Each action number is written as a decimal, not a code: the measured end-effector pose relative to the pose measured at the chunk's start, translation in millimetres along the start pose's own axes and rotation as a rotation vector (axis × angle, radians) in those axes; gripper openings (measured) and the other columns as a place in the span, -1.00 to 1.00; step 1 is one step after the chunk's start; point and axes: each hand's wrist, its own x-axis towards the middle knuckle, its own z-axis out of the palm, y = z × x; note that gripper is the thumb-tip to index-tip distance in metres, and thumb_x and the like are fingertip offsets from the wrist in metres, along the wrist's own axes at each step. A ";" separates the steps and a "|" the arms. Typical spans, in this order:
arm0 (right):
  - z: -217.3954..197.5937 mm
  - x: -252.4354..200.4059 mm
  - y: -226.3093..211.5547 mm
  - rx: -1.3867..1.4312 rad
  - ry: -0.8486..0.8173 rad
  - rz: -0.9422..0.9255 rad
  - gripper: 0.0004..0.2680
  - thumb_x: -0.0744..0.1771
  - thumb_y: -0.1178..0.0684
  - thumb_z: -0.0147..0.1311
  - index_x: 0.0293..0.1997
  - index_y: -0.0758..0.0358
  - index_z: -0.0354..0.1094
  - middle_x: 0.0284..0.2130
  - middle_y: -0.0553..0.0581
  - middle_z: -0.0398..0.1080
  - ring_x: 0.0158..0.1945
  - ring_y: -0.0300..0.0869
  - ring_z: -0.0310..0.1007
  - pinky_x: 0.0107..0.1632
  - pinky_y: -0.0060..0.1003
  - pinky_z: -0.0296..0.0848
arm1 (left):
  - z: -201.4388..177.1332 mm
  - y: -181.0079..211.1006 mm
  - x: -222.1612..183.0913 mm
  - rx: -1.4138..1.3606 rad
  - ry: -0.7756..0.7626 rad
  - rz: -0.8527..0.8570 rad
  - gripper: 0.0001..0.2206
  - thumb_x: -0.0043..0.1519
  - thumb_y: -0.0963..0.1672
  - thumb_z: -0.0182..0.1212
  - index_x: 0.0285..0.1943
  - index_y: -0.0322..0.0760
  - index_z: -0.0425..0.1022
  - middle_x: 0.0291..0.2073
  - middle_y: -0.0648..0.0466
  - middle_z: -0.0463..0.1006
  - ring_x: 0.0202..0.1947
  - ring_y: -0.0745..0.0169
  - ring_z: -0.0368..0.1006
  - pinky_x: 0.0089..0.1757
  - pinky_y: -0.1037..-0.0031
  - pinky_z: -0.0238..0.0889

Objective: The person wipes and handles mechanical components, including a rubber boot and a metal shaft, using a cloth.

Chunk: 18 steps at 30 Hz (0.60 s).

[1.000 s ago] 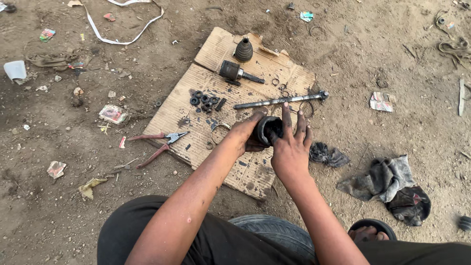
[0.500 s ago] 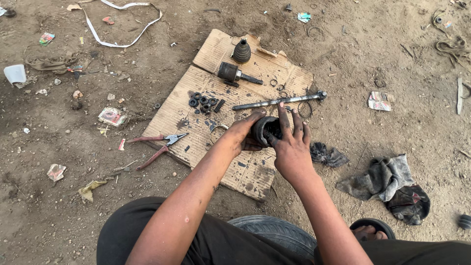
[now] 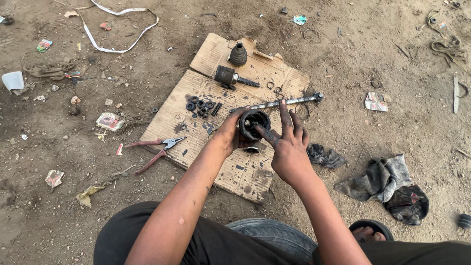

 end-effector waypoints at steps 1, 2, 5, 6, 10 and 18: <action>-3.0 -0.7 -0.2 0.019 0.014 0.002 -0.37 0.15 0.41 -0.04 0.25 -0.36 0.41 0.53 0.20 -0.43 0.53 0.28 -0.34 0.42 0.20 -0.14 | -1.6 0.6 0.4 0.019 0.017 0.004 -0.48 0.24 0.21 -0.08 0.14 -0.05 0.50 -0.13 -0.02 0.66 -0.18 0.14 0.62 -0.24 0.23 0.54; -5.7 -2.1 1.2 0.038 0.026 0.004 -0.34 0.15 0.44 -0.07 0.28 -0.36 0.40 0.55 0.19 -0.42 0.52 0.30 -0.37 0.43 0.18 -0.16 | -3.5 0.9 0.7 0.036 0.036 0.006 -0.50 0.24 0.20 -0.11 0.13 -0.02 0.49 -0.14 -0.03 0.66 -0.19 0.15 0.63 -0.24 0.24 0.54; -7.9 0.8 17.0 0.089 0.110 0.136 -0.65 0.24 0.16 0.17 0.11 -0.17 0.46 0.57 0.13 -0.28 0.56 0.23 -0.29 0.48 0.12 -0.16 | -7.9 3.1 2.7 0.040 0.064 0.022 -0.52 0.27 0.20 -0.12 0.08 -0.04 0.51 -0.19 0.00 0.65 -0.27 0.16 0.61 -0.32 0.28 0.48; -6.4 1.0 28.8 0.108 0.144 0.206 -0.78 0.28 0.00 0.29 0.01 -0.08 0.49 0.58 0.10 -0.21 0.58 0.19 -0.24 0.50 0.10 -0.15 | -9.5 3.3 2.9 0.037 0.069 0.026 -0.51 0.28 0.20 -0.11 0.06 -0.06 0.53 -0.21 0.02 0.65 -0.31 0.15 0.60 -0.36 0.29 0.45; 16.7 -0.6 108.4 0.066 0.158 0.386 -0.54 0.24 0.28 0.04 0.18 -0.26 0.49 0.50 0.18 -0.11 0.52 0.31 -0.19 0.48 0.26 -0.16 | -11.4 2.9 6.1 0.041 0.062 0.037 -0.53 0.30 0.20 -0.10 0.03 -0.06 0.52 -0.26 0.02 0.64 -0.37 0.17 0.59 -0.41 0.35 0.43; 130.2 -45.1 255.0 -0.024 -0.314 0.740 -0.69 0.28 0.15 0.12 0.06 -0.29 0.52 0.53 0.02 -0.18 0.55 0.19 -0.23 0.48 0.22 -0.14 | -4.1 11.2 1.3 0.065 0.006 0.051 -0.55 0.29 0.17 -0.11 0.15 -0.02 0.46 -0.24 0.00 0.66 -0.35 0.16 0.61 -0.49 0.35 0.45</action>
